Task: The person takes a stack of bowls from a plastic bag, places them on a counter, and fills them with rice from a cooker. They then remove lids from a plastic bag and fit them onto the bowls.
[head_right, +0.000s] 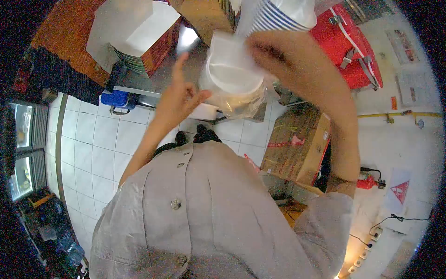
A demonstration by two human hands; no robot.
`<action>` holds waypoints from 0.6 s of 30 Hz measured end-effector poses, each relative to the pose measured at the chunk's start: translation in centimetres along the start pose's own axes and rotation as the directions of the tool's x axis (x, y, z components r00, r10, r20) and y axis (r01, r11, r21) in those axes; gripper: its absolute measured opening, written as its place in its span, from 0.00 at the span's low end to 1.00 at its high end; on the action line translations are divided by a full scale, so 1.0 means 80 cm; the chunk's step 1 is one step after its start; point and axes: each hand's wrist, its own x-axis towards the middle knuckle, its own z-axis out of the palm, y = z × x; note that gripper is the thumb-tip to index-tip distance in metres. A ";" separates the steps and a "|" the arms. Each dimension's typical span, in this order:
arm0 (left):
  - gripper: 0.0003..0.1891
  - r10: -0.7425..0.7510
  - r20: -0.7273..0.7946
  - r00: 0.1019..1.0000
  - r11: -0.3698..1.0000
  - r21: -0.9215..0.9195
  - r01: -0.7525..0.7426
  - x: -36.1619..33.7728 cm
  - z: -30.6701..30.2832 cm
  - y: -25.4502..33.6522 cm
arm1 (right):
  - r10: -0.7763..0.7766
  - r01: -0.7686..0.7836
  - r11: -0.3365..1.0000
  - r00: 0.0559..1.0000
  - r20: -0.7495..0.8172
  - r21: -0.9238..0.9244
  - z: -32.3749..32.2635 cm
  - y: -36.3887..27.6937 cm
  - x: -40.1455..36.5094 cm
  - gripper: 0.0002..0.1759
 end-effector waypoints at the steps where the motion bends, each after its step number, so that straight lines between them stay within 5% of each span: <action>1: 0.48 0.149 -0.080 0.986 0.987 0.070 -0.143 -0.010 -0.021 0.006 | -0.008 0.003 0.995 0.999 0.050 0.099 0.013 -0.003 -0.006 0.10; 3: 0.45 0.438 -0.190 0.879 0.888 0.242 -0.391 -0.031 -0.060 0.026 | -0.083 0.040 0.970 0.982 0.167 0.242 0.037 -0.010 -0.007 0.10; 6: 0.38 0.443 0.258 0.858 0.828 0.248 -0.502 -0.054 -0.079 0.065 | -0.205 0.034 0.910 0.904 0.376 0.414 0.073 -0.029 0.004 0.09; 8: 0.23 0.318 0.329 0.889 0.916 0.136 -0.378 -0.051 -0.078 0.061 | -0.225 -0.103 0.840 0.827 0.514 0.533 0.086 -0.028 0.013 0.09; 9: 0.20 0.271 0.350 0.897 0.943 0.091 -0.320 -0.048 -0.082 0.057 | -0.206 -0.142 0.770 0.868 0.453 0.622 0.094 -0.024 0.009 0.09; 12: 0.13 0.223 0.331 0.917 0.958 0.102 -0.270 -0.048 -0.089 0.058 | -0.230 0.082 0.759 0.962 0.147 0.646 0.118 -0.003 0.003 0.09; 15: 0.15 0.219 0.340 0.915 0.922 0.236 -0.308 -0.042 -0.086 0.033 | -0.030 0.051 0.994 0.978 -0.205 0.101 0.138 0.031 0.015 0.09; 18: 0.17 0.176 0.328 0.928 0.874 0.381 -0.301 -0.034 -0.049 0.004 | 0.083 -0.161 0.909 0.974 0.212 0.384 0.158 0.053 0.014 0.10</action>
